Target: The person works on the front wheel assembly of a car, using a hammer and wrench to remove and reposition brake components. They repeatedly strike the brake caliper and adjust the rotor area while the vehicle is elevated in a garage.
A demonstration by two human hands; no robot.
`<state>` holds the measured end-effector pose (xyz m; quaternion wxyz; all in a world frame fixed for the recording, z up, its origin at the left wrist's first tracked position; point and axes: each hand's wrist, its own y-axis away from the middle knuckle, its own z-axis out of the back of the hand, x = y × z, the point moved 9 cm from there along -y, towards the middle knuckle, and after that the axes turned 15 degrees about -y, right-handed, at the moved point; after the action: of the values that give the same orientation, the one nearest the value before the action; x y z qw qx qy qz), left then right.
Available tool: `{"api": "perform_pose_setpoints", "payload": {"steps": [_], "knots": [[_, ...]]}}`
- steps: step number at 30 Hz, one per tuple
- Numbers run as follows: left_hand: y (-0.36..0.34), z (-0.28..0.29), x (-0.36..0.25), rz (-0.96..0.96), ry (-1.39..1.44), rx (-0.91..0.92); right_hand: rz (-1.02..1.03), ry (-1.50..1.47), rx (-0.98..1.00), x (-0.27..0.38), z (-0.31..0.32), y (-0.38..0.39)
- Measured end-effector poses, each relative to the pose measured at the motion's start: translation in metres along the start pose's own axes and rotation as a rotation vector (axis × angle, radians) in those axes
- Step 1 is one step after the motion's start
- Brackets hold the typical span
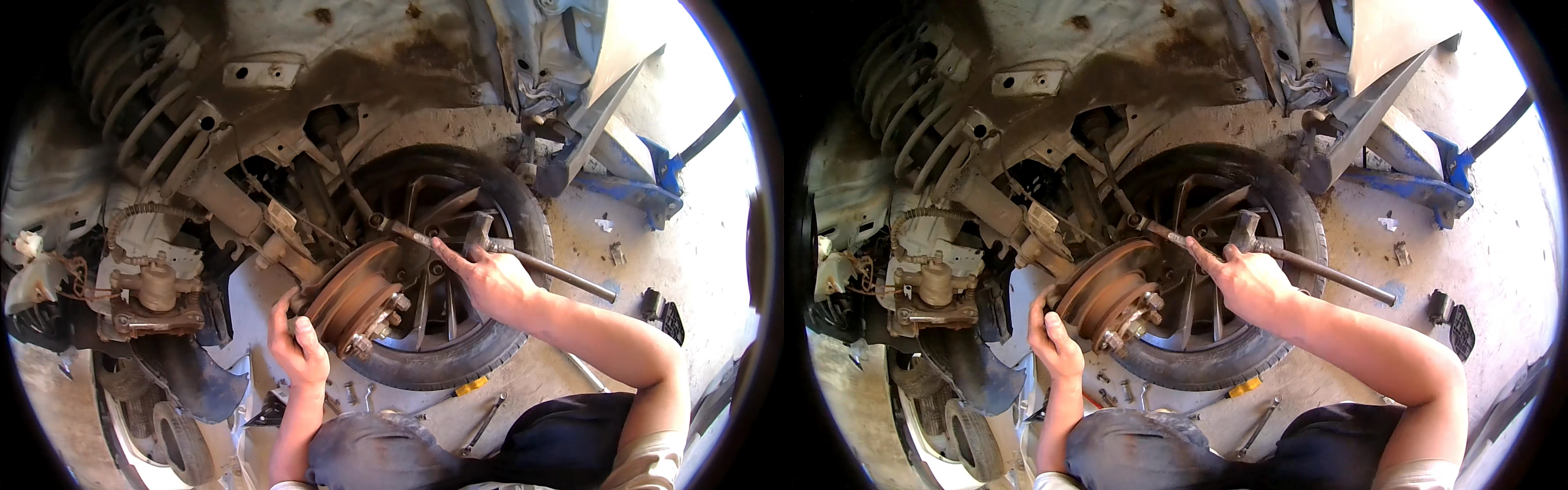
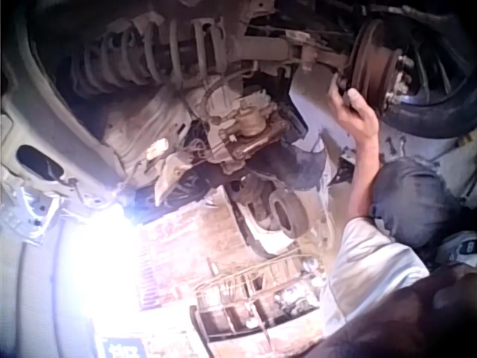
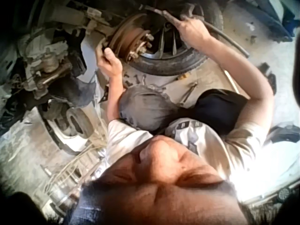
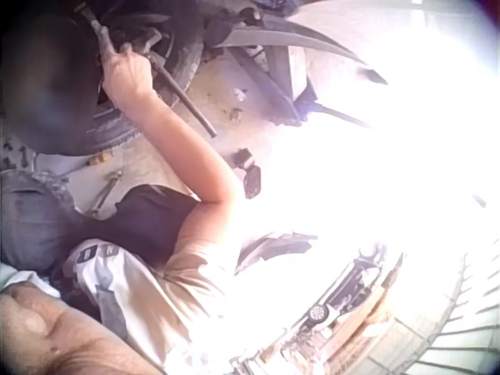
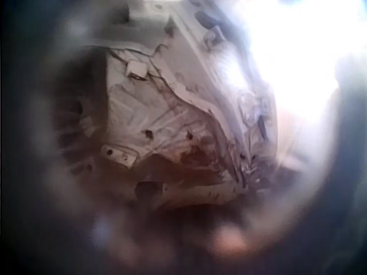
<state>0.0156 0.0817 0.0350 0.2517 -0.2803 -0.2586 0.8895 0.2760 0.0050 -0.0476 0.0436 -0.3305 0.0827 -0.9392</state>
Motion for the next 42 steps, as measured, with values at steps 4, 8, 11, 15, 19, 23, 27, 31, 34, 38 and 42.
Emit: {"api": "perform_pose_setpoints", "payload": {"steps": [4,8,11,15,19,23,27,31,34,38,42], "knots": [[-0.001,-0.001,-0.004,-0.004,-0.007,0.024,0.038,-0.065,0.023,-0.015,0.003,-0.009],[0.0,-0.001,0.0,0.018,0.013,0.004,0.039,0.009,-0.019,0.0,0.002,-0.001],[0.0,0.0,0.0,0.047,0.051,-0.008,0.041,-0.019,0.032,-0.011,0.005,-0.005],[0.002,-0.001,0.001,0.019,0.023,0.018,0.029,-0.016,0.053,-0.008,-0.005,0.0],[0.001,-0.001,-0.003,0.004,0.011,0.033,0.01,0.044,0.122,-0.02,-0.006,-0.003],[0.0,-0.002,-0.002,-0.013,-0.013,0.05,0.006,0.12,0.107,-0.023,-0.008,0.0],[-0.004,0.016,-0.023,-0.127,-0.177,-0.065,-0.022,0.208,0.076,-0.033,-0.006,0.011],[-0.013,0.024,-0.087,-0.402,-0.188,-0.076,-0.071,0.265,0.069,-0.045,0.0,0.035],[-0.016,-0.027,-0.161,-0.793,-0.156,0.219,-0.105,0.257,0.052,-0.052,0.006,0.046],[0.004,-0.122,-0.208,-1.063,-0.124,0.48,-0.136,0.189,-0.042,-0.058,0.024,0.058],[0.022,-0.197,-0.2,-1.268,-0.273,0.59,-0.091,0.131,-0.101,-0.057,0.032,0.07]]}}
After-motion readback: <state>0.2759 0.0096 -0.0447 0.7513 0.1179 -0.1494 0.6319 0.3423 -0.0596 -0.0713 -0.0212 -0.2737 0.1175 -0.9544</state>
